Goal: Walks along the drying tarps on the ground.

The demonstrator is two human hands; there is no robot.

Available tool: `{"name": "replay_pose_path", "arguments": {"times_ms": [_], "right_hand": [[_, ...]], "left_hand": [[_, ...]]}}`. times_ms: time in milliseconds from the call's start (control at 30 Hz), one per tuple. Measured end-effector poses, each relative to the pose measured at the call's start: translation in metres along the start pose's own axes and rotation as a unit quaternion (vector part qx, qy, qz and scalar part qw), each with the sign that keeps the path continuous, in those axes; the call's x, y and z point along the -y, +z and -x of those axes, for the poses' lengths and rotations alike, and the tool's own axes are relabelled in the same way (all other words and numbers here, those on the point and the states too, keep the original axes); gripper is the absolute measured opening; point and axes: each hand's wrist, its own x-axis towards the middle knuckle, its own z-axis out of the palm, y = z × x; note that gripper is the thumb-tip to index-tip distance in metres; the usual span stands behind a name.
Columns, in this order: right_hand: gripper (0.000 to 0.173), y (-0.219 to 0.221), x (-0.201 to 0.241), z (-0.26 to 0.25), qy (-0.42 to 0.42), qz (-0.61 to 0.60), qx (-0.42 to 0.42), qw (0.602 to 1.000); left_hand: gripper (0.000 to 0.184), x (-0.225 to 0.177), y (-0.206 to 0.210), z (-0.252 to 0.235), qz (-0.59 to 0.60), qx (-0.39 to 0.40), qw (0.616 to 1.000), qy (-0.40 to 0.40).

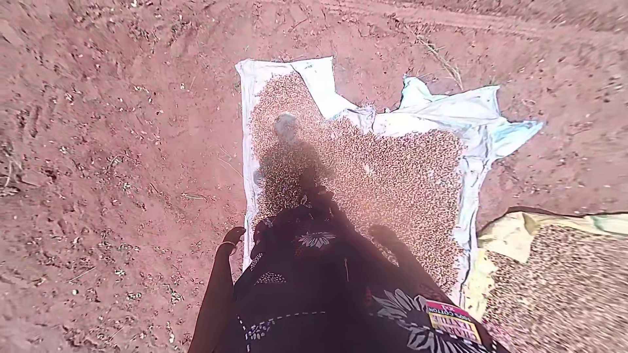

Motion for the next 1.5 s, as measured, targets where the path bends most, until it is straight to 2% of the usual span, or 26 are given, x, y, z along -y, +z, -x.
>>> {"name": "replay_pose_path", "arguments": {"times_ms": [100, 267, 400, 567, 700, 767, 833, 900, 1000, 1100, 1167, 1233, 1300, 1400, 1500], "right_hand": [[0.039, -0.048, 0.008, -0.053, -0.042, -0.032, -0.010, 0.999], [0.038, -0.130, 0.057, -0.080, -0.072, -0.143, -0.054, 0.986], [0.039, -0.159, 0.053, -0.099, -0.092, -0.199, -0.048, 0.974], [0.037, -0.138, -0.011, -0.117, -0.045, -0.297, -0.064, 0.952], [0.037, -0.097, -0.071, -0.090, 0.037, -0.316, -0.067, 0.946], [0.039, -0.079, -0.092, -0.065, 0.075, -0.289, -0.030, 0.954], [0.037, -0.039, -0.120, -0.065, 0.099, -0.270, -0.027, 0.957], [0.034, -0.001, -0.139, -0.065, 0.126, -0.307, -0.039, 0.943], [0.035, 0.038, -0.140, -0.055, 0.166, -0.404, -0.040, 0.898], [0.035, 0.061, -0.124, -0.047, 0.182, -0.500, -0.051, 0.845], [0.036, 0.074, -0.108, -0.045, 0.172, -0.569, -0.073, 0.801], [0.035, 0.092, -0.094, -0.056, 0.145, -0.606, -0.123, 0.773], [0.035, 0.095, -0.084, -0.066, 0.141, -0.629, -0.114, 0.756], [0.035, 0.065, -0.074, -0.058, 0.169, -0.659, -0.060, 0.731], [0.036, 0.044, -0.078, -0.061, 0.174, -0.693, -0.052, 0.697]], "left_hand": [[0.044, -0.066, -0.018, 0.015, 0.010, -0.034, 0.999, 0.019], [0.046, -0.162, -0.033, 0.044, -0.100, -0.038, 0.994, 0.029], [0.045, -0.217, -0.042, 0.053, -0.110, -0.074, 0.991, 0.035], [0.044, -0.259, -0.035, 0.041, -0.164, -0.060, 0.982, 0.071], [0.044, -0.293, -0.025, 0.028, -0.303, -0.029, 0.950, 0.074], [0.045, -0.314, -0.020, 0.025, -0.322, -0.028, 0.943, 0.074], [0.043, -0.339, -0.016, 0.018, -0.326, -0.035, 0.941, 0.087], [0.043, -0.366, -0.009, 0.008, -0.373, -0.028, 0.921, 0.104], [0.043, -0.408, 0.000, -0.009, -0.448, -0.009, 0.884, 0.130], [0.041, -0.455, 0.020, -0.020, -0.439, 0.002, 0.887, 0.145], [0.041, -0.488, 0.040, -0.014, -0.452, -0.003, 0.879, 0.151], [0.042, -0.521, 0.062, -0.006, -0.483, -0.004, 0.861, 0.157], [0.043, -0.550, 0.081, -0.004, -0.510, -0.002, 0.846, 0.154], [0.044, -0.593, 0.110, 0.008, -0.564, -0.002, 0.815, 0.135], [0.044, -0.630, 0.139, 0.007, -0.595, -0.001, 0.794, 0.128]]}}
